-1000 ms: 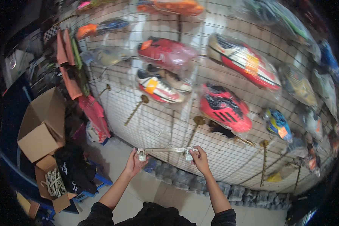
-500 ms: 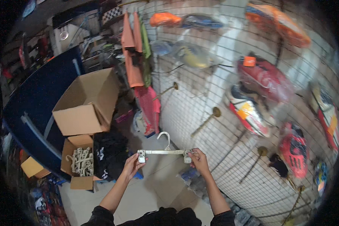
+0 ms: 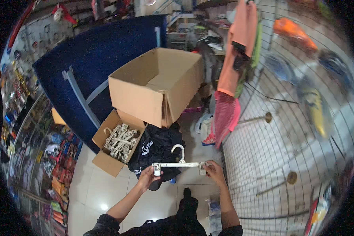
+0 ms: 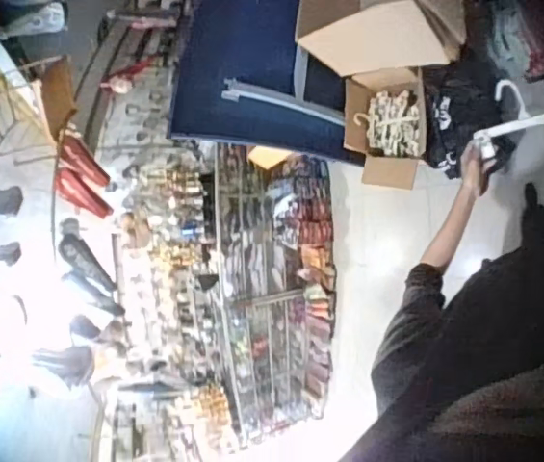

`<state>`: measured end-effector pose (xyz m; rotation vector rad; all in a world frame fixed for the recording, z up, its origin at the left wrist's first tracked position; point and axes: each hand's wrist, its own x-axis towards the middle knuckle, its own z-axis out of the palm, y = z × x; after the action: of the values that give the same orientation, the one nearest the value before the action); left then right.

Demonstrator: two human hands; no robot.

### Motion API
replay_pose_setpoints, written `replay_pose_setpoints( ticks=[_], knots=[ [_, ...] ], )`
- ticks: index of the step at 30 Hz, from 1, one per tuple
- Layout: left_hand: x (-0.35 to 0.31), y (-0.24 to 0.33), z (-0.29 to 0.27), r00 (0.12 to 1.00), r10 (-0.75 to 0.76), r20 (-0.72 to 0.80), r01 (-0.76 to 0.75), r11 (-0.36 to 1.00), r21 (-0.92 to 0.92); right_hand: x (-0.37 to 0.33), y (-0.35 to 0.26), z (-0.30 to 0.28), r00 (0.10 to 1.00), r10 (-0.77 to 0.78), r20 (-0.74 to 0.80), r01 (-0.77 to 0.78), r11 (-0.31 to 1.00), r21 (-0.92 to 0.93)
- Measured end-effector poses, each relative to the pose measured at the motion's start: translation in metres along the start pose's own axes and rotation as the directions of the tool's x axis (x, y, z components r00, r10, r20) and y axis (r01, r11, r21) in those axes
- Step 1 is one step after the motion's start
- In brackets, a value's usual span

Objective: Cleaning sports shoes and shorts with a feather duster and hanging them on display.

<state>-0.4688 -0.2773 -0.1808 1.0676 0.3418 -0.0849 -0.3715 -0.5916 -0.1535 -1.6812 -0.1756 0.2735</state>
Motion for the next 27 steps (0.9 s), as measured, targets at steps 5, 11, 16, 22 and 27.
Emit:
replay_pose_setpoints(
  ticks=[5,11,16,22,27],
  knots=[
    [0.056,0.005,0.006,0.953,0.204,-0.225,-0.193,0.979,0.071,0.108,0.019,0.001,0.986,0.060,0.157,-0.045,0.994,-0.098],
    [0.101,-0.003,0.003,0.869,0.347,-0.354,-0.290,0.935,0.205,0.174,-0.030,0.062,0.813,-0.581,-0.027,0.543,0.775,-0.323],
    [0.115,-0.019,0.014,0.881,0.299,-0.366,-0.261,0.953,0.152,0.180,-0.045,0.118,0.658,-0.485,0.575,0.656,0.744,-0.123],
    [0.141,-0.002,0.004,0.917,0.210,-0.340,-0.153,0.970,0.187,0.213,0.014,0.147,0.654,0.040,0.755,0.301,0.902,-0.308],
    [0.190,0.009,-0.029,0.926,0.328,-0.184,-0.155,0.778,0.609,0.256,0.057,0.148,0.811,-0.157,0.563,0.373,0.880,-0.293]
  ],
)
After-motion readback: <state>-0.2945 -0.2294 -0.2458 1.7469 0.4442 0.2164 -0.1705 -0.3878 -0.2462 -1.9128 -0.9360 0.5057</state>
